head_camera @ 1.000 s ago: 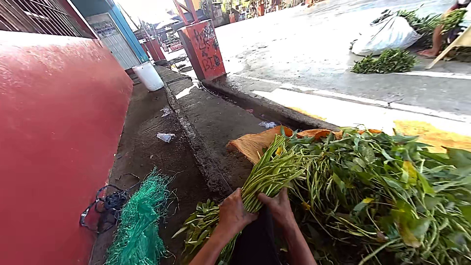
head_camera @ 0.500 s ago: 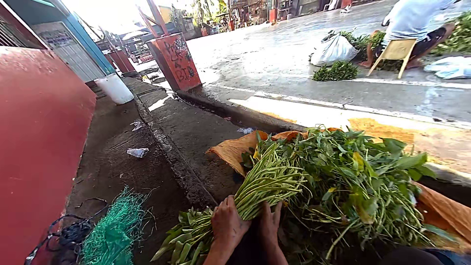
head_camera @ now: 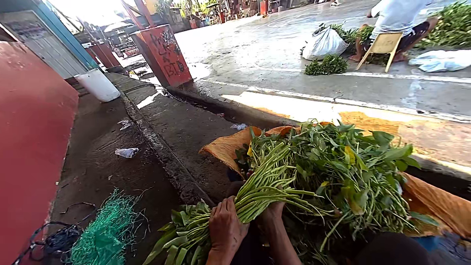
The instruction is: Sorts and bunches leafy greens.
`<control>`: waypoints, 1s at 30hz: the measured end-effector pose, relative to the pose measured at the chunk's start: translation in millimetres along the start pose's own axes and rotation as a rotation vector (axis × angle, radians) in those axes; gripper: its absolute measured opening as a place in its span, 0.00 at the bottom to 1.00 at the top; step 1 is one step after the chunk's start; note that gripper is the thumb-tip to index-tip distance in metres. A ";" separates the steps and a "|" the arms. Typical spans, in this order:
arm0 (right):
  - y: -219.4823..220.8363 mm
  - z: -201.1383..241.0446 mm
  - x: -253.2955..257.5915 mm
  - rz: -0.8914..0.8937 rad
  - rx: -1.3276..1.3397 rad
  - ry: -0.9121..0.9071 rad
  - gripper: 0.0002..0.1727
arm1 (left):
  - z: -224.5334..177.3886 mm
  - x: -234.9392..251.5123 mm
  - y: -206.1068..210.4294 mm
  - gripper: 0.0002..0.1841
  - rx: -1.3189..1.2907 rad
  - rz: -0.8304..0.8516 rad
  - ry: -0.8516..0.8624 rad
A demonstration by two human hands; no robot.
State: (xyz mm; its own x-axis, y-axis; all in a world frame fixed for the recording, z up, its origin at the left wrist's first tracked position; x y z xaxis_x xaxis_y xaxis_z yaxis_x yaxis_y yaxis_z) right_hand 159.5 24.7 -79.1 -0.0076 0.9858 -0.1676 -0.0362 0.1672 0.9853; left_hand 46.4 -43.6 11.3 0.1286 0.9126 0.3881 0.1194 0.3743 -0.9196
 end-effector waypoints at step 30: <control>-61.3 67.1 -15.7 0.077 -1.311 0.027 0.51 | 64.1 40.6 13.4 0.40 -0.533 0.571 -0.164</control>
State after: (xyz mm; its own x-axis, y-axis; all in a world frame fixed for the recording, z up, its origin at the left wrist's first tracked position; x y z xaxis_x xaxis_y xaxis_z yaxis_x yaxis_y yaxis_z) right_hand 228.9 -0.2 -134.5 -0.0724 0.9891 -0.1281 -0.9723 -0.0414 0.2302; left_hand -9.9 9.0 10.9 0.1702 0.9677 -0.1861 0.5392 -0.2496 -0.8043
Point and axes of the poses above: each hand's wrist, its own x-axis towards the middle knuckle, its own y-axis out of the palm, z = x × y, the point moved 4 cm from there along x, towards the middle knuckle, and after that the axes turned 7 degrees about y, right-handed, at the moved point
